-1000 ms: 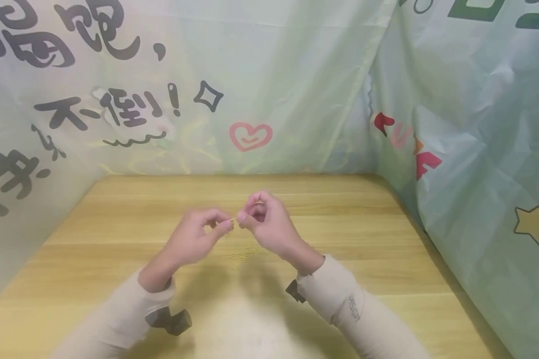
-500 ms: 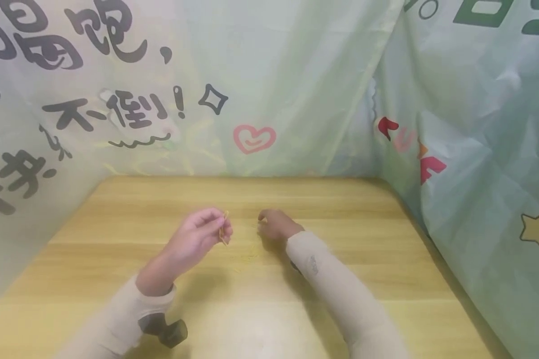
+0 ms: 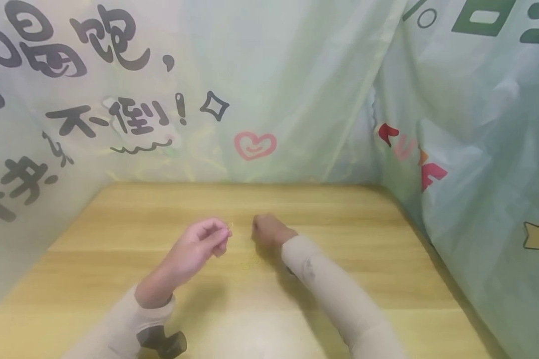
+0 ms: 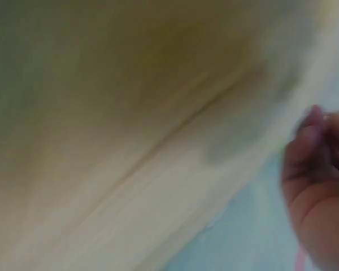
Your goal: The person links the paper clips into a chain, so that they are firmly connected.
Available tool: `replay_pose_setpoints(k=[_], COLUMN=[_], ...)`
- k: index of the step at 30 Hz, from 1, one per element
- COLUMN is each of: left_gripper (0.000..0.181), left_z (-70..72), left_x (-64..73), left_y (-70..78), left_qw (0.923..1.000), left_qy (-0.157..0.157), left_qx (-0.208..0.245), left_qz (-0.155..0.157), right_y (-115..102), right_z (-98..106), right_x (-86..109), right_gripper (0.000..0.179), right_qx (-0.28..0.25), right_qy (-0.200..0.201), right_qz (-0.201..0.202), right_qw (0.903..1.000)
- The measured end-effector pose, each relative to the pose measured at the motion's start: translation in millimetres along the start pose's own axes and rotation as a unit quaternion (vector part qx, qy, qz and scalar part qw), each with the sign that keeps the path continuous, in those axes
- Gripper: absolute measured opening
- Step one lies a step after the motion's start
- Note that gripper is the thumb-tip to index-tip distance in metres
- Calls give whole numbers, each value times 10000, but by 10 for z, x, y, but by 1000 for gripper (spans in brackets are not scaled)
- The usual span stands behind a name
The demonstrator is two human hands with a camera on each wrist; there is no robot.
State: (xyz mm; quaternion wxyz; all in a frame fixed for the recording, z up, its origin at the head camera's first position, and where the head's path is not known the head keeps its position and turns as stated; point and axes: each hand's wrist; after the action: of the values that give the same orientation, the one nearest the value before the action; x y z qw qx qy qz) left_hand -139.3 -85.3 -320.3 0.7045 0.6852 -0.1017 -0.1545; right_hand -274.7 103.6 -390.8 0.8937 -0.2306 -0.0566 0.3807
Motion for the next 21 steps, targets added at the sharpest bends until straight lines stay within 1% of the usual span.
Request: replay_pose_setpoints(k=[1, 2, 3, 4, 5, 6, 7, 9, 12, 16, 19, 21], left_gripper=[13, 13, 13, 13, 13, 13, 13, 13, 13, 12, 11, 10], left_z=[15, 30, 45, 61, 75, 87, 94, 103, 104, 95, 87, 85], left_x=[4, 6, 10, 15, 22, 29, 38, 52, 67, 75, 69, 64], left_y=[2, 5, 9, 14, 20, 29, 40, 63, 101, 167, 228, 266], left_qw=[10000, 9999, 9999, 9997, 9995, 9993, 9990, 9983, 9975, 9964, 9947, 9937], left_qy=[44, 90, 126, 173, 225, 268, 319, 395, 430, 378, 356, 342], left_qx=[-45, -84, -105, -151, -202, -246, -298, -388, -466, -596, -725, -776], left_qz=[6, 6, -5, -19, -36, -67, -93, -185, -306, -477, -638, -727], right_y=[-54, -120, -191, -270, -362, -456, -549, -720, -914, -1060, -1127, -1154], right_z=[55, 116, 181, 244, 310, 372, 430, 537, 660, 765, 821, 847], right_x=[29, 65, 105, 151, 205, 258, 319, 431, 568, 688, 742, 763], right_gripper=[6, 7, 11, 15, 19, 23, 26, 27, 26, 29, 35, 38], right_qx=[-579, -1137, -1657, -2061, -2408, -2640, -2708, -2780, -2806, -2805, -2777, -2780], right_qy=[347, 714, 1065, 1360, 1555, 1711, 1835, 1985, 2121, 2249, 2382, 2479], right_qz=[-3, 44, 174, 354, 441, 569, 712, 903, 1051, 1324, 1645, 1889], right_qw=[9977, 9909, 9803, 9684, 9570, 9475, 9423, 9355, 9302, 9237, 9160, 9086])
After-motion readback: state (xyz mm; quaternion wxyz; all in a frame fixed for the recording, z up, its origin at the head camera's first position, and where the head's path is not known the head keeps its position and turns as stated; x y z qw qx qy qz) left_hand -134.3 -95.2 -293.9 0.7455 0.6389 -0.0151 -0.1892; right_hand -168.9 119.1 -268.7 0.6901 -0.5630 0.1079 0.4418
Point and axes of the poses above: each hand's wrist, its own x-axis away from the middle knuckle, its own z-axis out of the back of the hand, y = z × x, and after that the axes turned 12 degrees about z, right-handed
